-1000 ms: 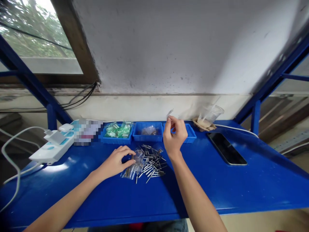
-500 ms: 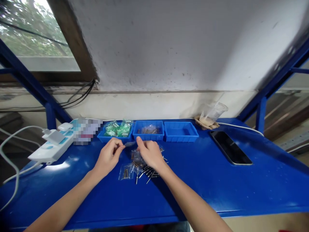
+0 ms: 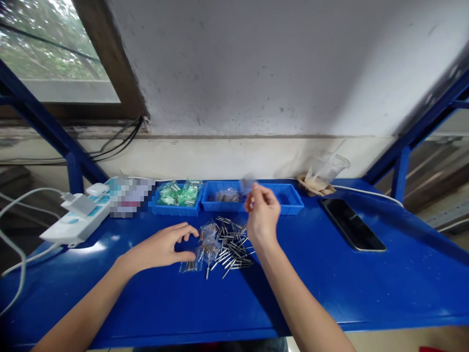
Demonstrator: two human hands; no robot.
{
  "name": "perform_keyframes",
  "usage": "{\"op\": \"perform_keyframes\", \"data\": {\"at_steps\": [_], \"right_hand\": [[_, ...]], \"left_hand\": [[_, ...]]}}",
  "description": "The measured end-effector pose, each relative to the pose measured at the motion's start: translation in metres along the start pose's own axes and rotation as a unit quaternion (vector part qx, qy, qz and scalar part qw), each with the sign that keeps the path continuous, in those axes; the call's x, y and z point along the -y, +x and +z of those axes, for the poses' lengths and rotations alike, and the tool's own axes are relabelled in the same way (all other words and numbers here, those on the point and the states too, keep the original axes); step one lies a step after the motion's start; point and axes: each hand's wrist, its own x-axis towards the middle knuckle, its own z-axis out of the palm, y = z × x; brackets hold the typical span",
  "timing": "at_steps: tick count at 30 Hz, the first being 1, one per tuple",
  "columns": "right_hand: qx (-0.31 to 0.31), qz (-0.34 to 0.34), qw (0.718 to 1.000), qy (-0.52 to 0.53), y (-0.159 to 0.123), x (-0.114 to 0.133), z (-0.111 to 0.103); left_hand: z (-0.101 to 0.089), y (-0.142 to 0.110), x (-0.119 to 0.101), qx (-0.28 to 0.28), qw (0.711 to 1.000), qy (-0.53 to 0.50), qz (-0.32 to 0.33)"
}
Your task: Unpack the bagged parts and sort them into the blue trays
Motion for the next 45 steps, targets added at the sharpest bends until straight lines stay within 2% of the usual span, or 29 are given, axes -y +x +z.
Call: {"op": "perform_keyframes", "data": {"at_steps": [1,3,5,6,8,10,12,17,21,24,25,27,29,32,35,38,40,42,44,45], "right_hand": [[-0.046,-0.070,0.996,0.009,0.006,0.006,-0.005],[-0.114,-0.214,0.970,-0.032,0.016,0.016,-0.014],[-0.126,-0.322,0.929,-0.131,0.020,0.019,-0.021],[-0.092,-0.351,0.910,-0.199,0.020,0.017,-0.023],[0.048,-0.356,0.866,-0.347,0.017,0.008,-0.023],[0.191,-0.315,0.810,-0.455,0.009,-0.002,-0.020],[0.261,-0.273,0.782,-0.496,-0.003,-0.010,-0.014],[0.331,-0.219,0.799,-0.452,-0.028,-0.016,-0.003],[0.370,-0.171,0.806,-0.429,-0.037,-0.019,-0.001],[0.388,-0.146,0.814,-0.407,-0.041,-0.020,0.002],[0.393,-0.137,0.816,-0.401,-0.043,-0.020,0.003],[0.384,-0.105,0.827,-0.396,-0.044,-0.018,0.005],[0.361,-0.046,0.839,-0.403,-0.044,-0.016,0.006],[0.370,0.102,0.845,-0.372,-0.043,-0.010,0.007],[0.412,0.234,0.839,-0.266,-0.044,-0.007,0.008],[0.408,0.282,0.849,-0.183,-0.044,-0.009,0.010],[0.357,0.273,0.878,-0.166,-0.041,-0.011,0.010],[0.257,0.196,0.932,-0.165,-0.034,-0.010,0.006],[0.116,0.027,0.978,-0.171,-0.023,-0.006,-0.001],[0.040,-0.079,0.980,-0.180,-0.018,-0.003,-0.005]], "left_hand": [[-0.003,-0.002,0.002,0.031,0.999,-0.006,-0.007],[-0.005,-0.005,0.004,0.061,0.998,-0.013,-0.019],[-0.005,-0.004,0.004,0.069,0.997,-0.013,-0.025],[-0.004,-0.003,0.005,0.069,0.997,-0.013,-0.025],[-0.002,0.000,0.005,0.065,0.998,-0.013,-0.017],[0.000,0.003,0.007,0.061,0.998,-0.014,-0.010],[0.002,0.005,0.010,0.059,0.998,-0.018,-0.006],[0.003,0.001,0.007,0.043,0.998,-0.048,-0.012],[0.005,-0.001,0.003,0.046,0.998,-0.047,-0.010],[0.006,0.001,0.004,0.044,0.995,-0.084,0.000],[0.007,0.002,0.005,0.031,0.994,-0.105,0.000],[0.007,0.005,0.005,-0.028,0.989,-0.144,0.000],[0.006,0.006,0.004,-0.114,0.978,-0.170,0.023],[0.008,0.004,0.000,-0.205,0.959,-0.169,0.099],[0.012,0.001,-0.005,-0.232,0.951,-0.139,0.149],[0.017,0.001,-0.008,-0.212,0.960,-0.112,0.146],[0.019,0.003,-0.008,-0.202,0.969,-0.086,0.111],[0.021,0.006,-0.007,-0.190,0.979,-0.057,0.054],[0.023,0.009,-0.006,-0.172,0.985,-0.029,-0.002],[0.025,0.011,-0.005,-0.159,0.987,-0.015,-0.020]]}}
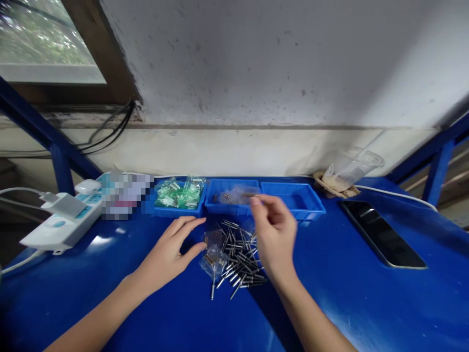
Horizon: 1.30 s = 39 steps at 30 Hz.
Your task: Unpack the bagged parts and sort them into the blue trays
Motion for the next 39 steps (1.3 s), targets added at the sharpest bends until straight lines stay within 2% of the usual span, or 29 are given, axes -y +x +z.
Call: {"op": "perform_keyframes", "data": {"at_steps": [1,2,3,4,6,8,9,13,16,19,21,23,25,27,28,30,31,32,33,34,35,37,38,39], "right_hand": [[-0.082,-0.087,0.992,-0.034,0.005,0.000,-0.005],[-0.135,-0.162,0.974,-0.084,0.009,0.000,-0.009],[-0.147,-0.218,0.953,-0.149,0.012,0.000,-0.011],[-0.116,-0.251,0.935,-0.222,0.013,-0.001,-0.011],[0.027,-0.259,0.899,-0.352,0.009,-0.004,-0.007],[0.164,-0.214,0.873,-0.405,0.000,-0.006,0.001],[0.208,-0.182,0.873,-0.403,-0.005,-0.006,0.005],[0.314,-0.030,0.896,-0.313,-0.021,-0.001,0.015],[0.368,0.111,0.901,-0.202,-0.022,0.003,0.015],[0.397,0.237,0.883,-0.079,-0.021,0.004,0.015],[0.394,0.285,0.874,-0.018,-0.021,0.002,0.016],[0.379,0.318,0.868,0.038,-0.020,-0.001,0.017],[0.326,0.332,0.881,0.090,-0.018,-0.002,0.017],[0.223,0.298,0.919,0.128,-0.012,0.000,0.013],[0.154,0.247,0.947,0.136,-0.007,0.002,0.009],[-0.002,0.081,0.991,0.105,0.003,0.004,-0.003],[-0.080,-0.017,0.995,0.061,0.009,0.004,-0.009],[-0.140,-0.109,0.984,-0.001,0.014,0.002,-0.014],[-0.166,-0.185,0.966,-0.073,0.018,-0.001,-0.018],[-0.149,-0.236,0.948,-0.150,0.021,-0.005,-0.021],[-0.094,-0.264,0.934,-0.224,0.022,-0.009,-0.021],[0.069,-0.263,0.901,-0.338,0.021,-0.017,-0.018],[0.135,-0.249,0.885,-0.370,0.018,-0.018,-0.014],[0.177,-0.233,0.875,-0.386,0.014,-0.018,-0.010]], "left_hand": [[0.002,0.001,0.001,0.011,1.000,0.014,-0.007],[0.005,0.001,0.001,0.022,0.999,0.025,-0.007],[0.007,0.002,0.002,0.031,0.999,0.030,-0.002],[0.009,0.002,0.003,0.039,0.999,0.029,0.003],[0.011,0.003,0.004,0.036,0.999,0.012,0.008],[0.011,0.004,0.004,0.013,1.000,-0.015,0.000],[0.009,0.005,0.004,-0.001,1.000,-0.031,-0.006],[0.002,0.002,0.002,-0.071,0.993,-0.098,-0.006],[0.001,-0.002,-0.001,-0.141,0.982,-0.116,0.052],[0.004,-0.006,-0.001,-0.160,0.972,-0.112,0.127],[0.006,-0.008,0.000,-0.144,0.972,-0.112,0.149],[0.007,-0.008,0.001,-0.114,0.978,-0.103,0.139],[0.007,-0.005,0.001,-0.078,0.989,-0.072,0.099],[0.008,-0.001,0.001,-0.054,0.998,-0.009,0.036],[0.008,0.001,0.000,-0.049,0.998,0.025,0.006],[0.011,0.005,0.000,-0.048,0.994,0.087,-0.033],[0.013,0.006,0.000,-0.049,0.992,0.109,-0.040],[0.015,0.007,0.000,-0.049,0.990,0.124,-0.039],[0.016,0.007,0.001,-0.050,0.989,0.134,-0.035],[0.018,0.007,0.001,-0.051,0.988,0.140,-0.032],[0.019,0.007,0.002,-0.052,0.988,0.142,-0.030],[0.020,0.006,0.005,-0.053,0.989,0.131,-0.038],[0.020,0.006,0.006,-0.053,0.990,0.121,-0.047],[0.019,0.006,0.007,-0.052,0.991,0.107,-0.056]]}}
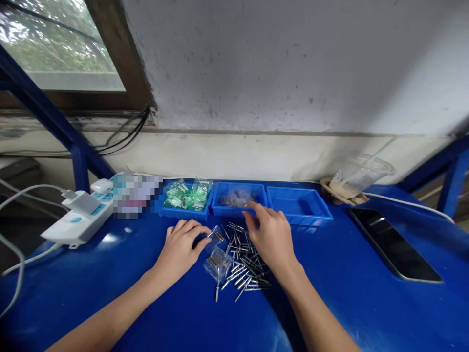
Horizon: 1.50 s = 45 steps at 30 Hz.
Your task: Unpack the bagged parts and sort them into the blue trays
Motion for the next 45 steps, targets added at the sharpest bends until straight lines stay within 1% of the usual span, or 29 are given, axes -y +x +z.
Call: {"op": "perform_keyframes", "data": {"at_steps": [2,4,7,9,10,12,13,14,15,16,18,20,22,24,26,28,29,30,32,33,34,36,38,40,41,42,43,44,45], "right_hand": [[0.036,0.015,0.999,0.023,-0.004,0.014,0.003],[0.069,0.042,0.993,0.084,-0.008,0.030,0.003],[0.167,0.100,0.963,0.184,-0.014,0.048,0.005],[0.232,0.163,0.922,0.263,-0.017,0.054,0.009],[0.256,0.203,0.893,0.310,-0.018,0.055,0.011],[0.288,0.274,0.826,0.400,-0.018,0.057,0.015],[0.292,0.297,0.800,0.433,-0.018,0.058,0.016],[0.288,0.307,0.785,0.455,-0.018,0.058,0.016],[0.276,0.305,0.783,0.467,-0.018,0.058,0.016],[0.260,0.290,0.793,0.468,-0.018,0.058,0.016],[0.216,0.235,0.840,0.440,-0.019,0.056,0.016],[0.168,0.142,0.898,0.381,-0.019,0.053,0.015],[0.130,0.028,0.939,0.318,-0.020,0.049,0.015],[0.110,-0.066,0.956,0.265,-0.021,0.046,0.015],[0.115,-0.113,0.960,0.227,-0.022,0.044,0.014],[0.131,-0.101,0.959,0.229,-0.020,0.045,0.012],[0.137,-0.071,0.956,0.249,-0.019,0.045,0.011],[0.138,-0.026,0.950,0.279,-0.018,0.046,0.010],[0.134,0.084,0.926,0.342,-0.014,0.046,0.009],[0.134,0.128,0.912,0.365,-0.013,0.046,0.008],[0.138,0.156,0.902,0.379,-0.012,0.046,0.009],[0.154,0.155,0.898,0.383,-0.013,0.048,0.011],[0.158,0.115,0.911,0.363,-0.016,0.051,0.013],[0.145,0.085,0.927,0.334,-0.018,0.054,0.012],[0.123,0.083,0.935,0.323,-0.017,0.054,0.010],[0.083,0.088,0.941,0.315,-0.015,0.053,0.007],[0.017,0.100,0.946,0.307,-0.012,0.051,0.002],[-0.078,0.112,0.946,0.296,-0.009,0.046,-0.003],[-0.194,0.120,0.934,0.274,-0.004,0.040,-0.009]], "left_hand": [[-0.002,0.001,0.002,0.002,0.999,-0.043,-0.014],[-0.005,0.002,0.002,-0.016,0.994,-0.108,-0.014],[-0.011,0.000,-0.001,-0.087,0.975,-0.205,0.002],[-0.015,-0.002,-0.003,-0.133,0.961,-0.240,0.025],[-0.016,-0.004,-0.004,-0.146,0.956,-0.252,0.044],[-0.019,-0.007,-0.006,-0.148,0.948,-0.267,0.090],[-0.020,-0.008,-0.006,-0.138,0.946,-0.270,0.113],[-0.020,-0.009,-0.006,-0.125,0.945,-0.272,0.132],[-0.021,-0.009,-0.006,-0.111,0.944,-0.274,0.144],[-0.021,-0.009,-0.006,-0.099,0.945,-0.275,0.148],[-0.023,-0.008,-0.006,-0.080,0.946,-0.286,0.132],[-0.024,-0.007,-0.004,-0.050,0.940,-0.324,0.093],[-0.025,-0.005,-0.001,-0.004,0.916,-0.400,0.033],[-0.023,-0.003,0.002,0.042,0.876,-0.478,-0.042],[-0.021,-0.001,0.005,0.063,0.849,-0.516,-0.097],[-0.020,0.000,0.006,0.042,0.852,-0.510,-0.106],[-0.020,0.001,0.006,0.017,0.861,-0.498,-0.099],[-0.021,0.002,0.006,-0.012,0.871,-0.483,-0.091],[-0.023,0.002,0.005,-0.064,0.886,-0.454,-0.077],[-0.023,0.002,0.005,-0.082,0.890,-0.443,-0.069],[-0.024,0.001,0.005,-0.093,0.893,-0.435,-0.061],[-0.025,0.000,0.004,-0.103,0.900,-0.422,-0.043],[-0.024,0.000,0.004,-0.098,0.908,-0.406,-0.023],[-0.022,-0.001,0.003,-0.082,0.921,-0.381,-0.008],[-0.020,0.000,0.003,-0.076,0.931,-0.358,-0.004],[-0.019,0.000,0.002,-0.072,0.943,-0.325,-0.005],[-0.017,0.001,0.002,-0.071,0.957,-0.279,-0.008],[-0.015,0.003,0.001,-0.072,0.971,-0.226,-0.010],[-0.012,0.005,0.001,-0.071,0.983,-0.171,-0.011]]}}
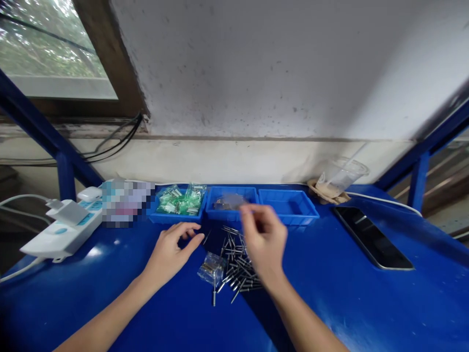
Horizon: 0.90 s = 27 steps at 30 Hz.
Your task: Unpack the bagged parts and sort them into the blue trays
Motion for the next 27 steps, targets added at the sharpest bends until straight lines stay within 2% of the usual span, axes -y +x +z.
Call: {"op": "perform_keyframes", "data": {"at_steps": [1,2,3,4,5,6,8,9,11,13,15,17,19,23,27], "right_hand": [[-0.116,-0.038,0.992,-0.012,0.007,-0.003,-0.005],[-0.203,-0.080,0.975,-0.035,0.014,-0.006,-0.009],[-0.237,-0.121,0.962,-0.067,0.019,-0.011,-0.011],[-0.212,-0.153,0.959,-0.106,0.022,-0.017,-0.012],[-0.137,-0.174,0.964,-0.145,0.022,-0.022,-0.011],[-0.034,-0.180,0.967,-0.179,0.021,-0.027,-0.008],[0.141,-0.167,0.952,-0.212,0.014,-0.031,0.001],[0.187,-0.157,0.946,-0.213,0.009,-0.031,0.005],[0.233,-0.150,0.941,-0.196,-0.002,-0.026,0.012],[0.294,-0.160,0.927,-0.170,-0.010,-0.021,0.014],[0.355,-0.180,0.904,-0.156,-0.015,-0.019,0.014],[0.381,-0.194,0.891,-0.155,-0.017,-0.021,0.013],[0.379,-0.201,0.890,-0.155,-0.016,-0.023,0.013],[0.357,-0.216,0.897,-0.147,-0.015,-0.023,0.012],[0.375,-0.230,0.883,-0.164,-0.015,-0.019,0.012]], "left_hand": [[0.003,0.001,0.000,0.002,0.999,0.051,0.007],[0.006,0.003,0.000,0.008,0.995,0.093,0.016],[0.010,0.004,-0.001,0.016,0.992,0.125,0.027],[0.013,0.005,-0.001,0.023,0.988,0.149,0.039],[0.015,0.006,-0.002,0.028,0.984,0.168,0.051],[0.018,0.006,-0.002,0.029,0.981,0.183,0.062],[0.020,0.006,-0.003,0.032,0.977,0.195,0.078],[0.019,0.005,-0.002,0.034,0.978,0.188,0.082],[0.017,0.004,-0.001,0.050,0.984,0.147,0.088],[0.014,0.003,0.002,0.063,0.992,0.070,0.083],[0.011,0.001,0.006,0.053,0.996,-0.016,0.063],[0.011,0.000,0.010,0.036,0.995,-0.082,0.038],[0.011,-0.002,0.011,0.037,0.993,-0.111,0.025],[0.011,-0.003,0.009,0.063,0.991,-0.117,0.023],[0.008,-0.004,0.006,0.058,0.993,-0.104,0.025]]}}
